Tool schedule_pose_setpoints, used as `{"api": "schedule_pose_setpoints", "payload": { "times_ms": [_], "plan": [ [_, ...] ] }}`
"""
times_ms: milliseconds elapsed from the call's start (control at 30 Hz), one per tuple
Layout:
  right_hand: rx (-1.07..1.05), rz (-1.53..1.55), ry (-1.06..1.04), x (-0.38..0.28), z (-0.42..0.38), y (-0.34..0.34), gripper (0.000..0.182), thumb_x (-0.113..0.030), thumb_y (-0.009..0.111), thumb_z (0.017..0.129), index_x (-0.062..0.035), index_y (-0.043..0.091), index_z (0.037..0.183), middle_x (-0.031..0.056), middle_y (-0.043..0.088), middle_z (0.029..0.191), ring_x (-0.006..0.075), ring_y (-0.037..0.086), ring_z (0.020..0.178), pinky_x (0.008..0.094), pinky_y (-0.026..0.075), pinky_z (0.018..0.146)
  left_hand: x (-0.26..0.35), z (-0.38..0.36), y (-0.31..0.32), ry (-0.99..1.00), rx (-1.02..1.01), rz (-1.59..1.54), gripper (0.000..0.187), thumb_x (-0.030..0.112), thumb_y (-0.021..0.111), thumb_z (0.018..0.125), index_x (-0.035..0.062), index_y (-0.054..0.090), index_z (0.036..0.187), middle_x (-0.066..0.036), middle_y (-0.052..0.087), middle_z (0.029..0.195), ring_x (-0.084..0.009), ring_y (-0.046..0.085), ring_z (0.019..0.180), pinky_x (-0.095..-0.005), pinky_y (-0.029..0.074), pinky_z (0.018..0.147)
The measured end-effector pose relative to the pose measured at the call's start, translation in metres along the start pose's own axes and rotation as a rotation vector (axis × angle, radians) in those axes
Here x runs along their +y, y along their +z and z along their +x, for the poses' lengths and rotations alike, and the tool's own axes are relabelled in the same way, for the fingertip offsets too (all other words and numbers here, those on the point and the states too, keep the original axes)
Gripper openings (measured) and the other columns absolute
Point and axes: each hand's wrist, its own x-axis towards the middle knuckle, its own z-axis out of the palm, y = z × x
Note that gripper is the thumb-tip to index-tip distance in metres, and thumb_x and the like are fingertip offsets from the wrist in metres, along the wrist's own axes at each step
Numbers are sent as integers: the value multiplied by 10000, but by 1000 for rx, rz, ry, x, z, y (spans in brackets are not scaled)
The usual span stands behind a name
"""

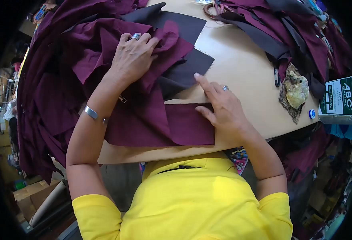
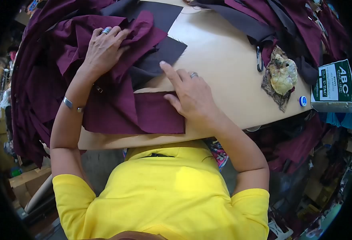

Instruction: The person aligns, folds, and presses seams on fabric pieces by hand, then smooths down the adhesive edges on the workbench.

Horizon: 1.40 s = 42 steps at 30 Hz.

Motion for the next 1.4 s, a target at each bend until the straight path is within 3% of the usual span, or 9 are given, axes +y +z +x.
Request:
{"api": "schedule_pose_setpoints", "payload": {
  "times_ms": [167,300,500,633,800,967,1200,1300,1400],
  "plan": [
    [127,422,157,9,-9,8,522,-26,526,820,-122,384,1314,184,579,784,324,578,670,413,464,671,-10,-17,-26,35,322,-73,105,130,562,817,108,581,918,-48,563,844,-234,582,806,-372,403,835],
    [254,383,240,26,-10,-2,505,15,485,817,-120,404,1297,189,577,770,330,578,663,410,468,646,-11,-54,-51,-67,126,42,99,103,552,826,93,574,922,-47,552,840,-234,570,827,-366,396,834],
    [449,-384,222,88,-11,-34,440,-78,507,832,-92,419,1263,151,580,806,322,591,700,415,483,646,62,-53,-57,241,377,-285,262,31,605,757,56,576,1016,-96,565,1024,-277,565,942,-378,451,819],
    [348,-741,444,127,-20,-49,411,-106,506,834,-86,427,1237,132,571,901,314,588,781,426,485,656,106,-43,-30,263,34,-504,221,61,631,745,27,527,937,-107,536,1032,-269,558,934,-331,484,744],
    [255,-537,284,94,-30,-43,460,-82,555,816,-65,419,1256,189,557,979,373,542,906,445,435,771,110,-24,1,164,16,-573,198,138,630,771,37,502,883,-93,518,1011,-271,541,876,-348,449,751],
    [402,-471,396,97,-29,-40,531,-37,568,753,-69,387,1251,170,538,926,326,548,856,434,428,774,113,-14,-1,166,-185,-746,160,-11,556,747,27,510,896,-125,535,984,-304,553,843,-357,459,731],
    [-38,91,452,81,-29,-62,643,69,487,644,-59,379,1265,157,491,819,318,527,769,370,437,718,92,-5,-12,53,-211,-1237,216,-112,505,748,-12,597,916,-101,585,912,-230,590,855,-299,467,758],
    [211,-93,146,94,-36,-41,650,87,446,663,-69,388,1291,85,478,778,235,500,694,309,421,654,88,-6,-12,-75,-285,-1445,208,-92,508,791,-16,600,961,-50,586,929,-138,557,884,-252,430,814],
    [93,597,499,88,-33,-52,621,58,464,693,-31,397,1303,37,481,787,131,463,653,247,391,609,85,-7,-15,-95,-313,-1596,289,-107,499,759,-14,597,1015,-46,593,997,-134,537,958,-254,384,892]
  ]
}}
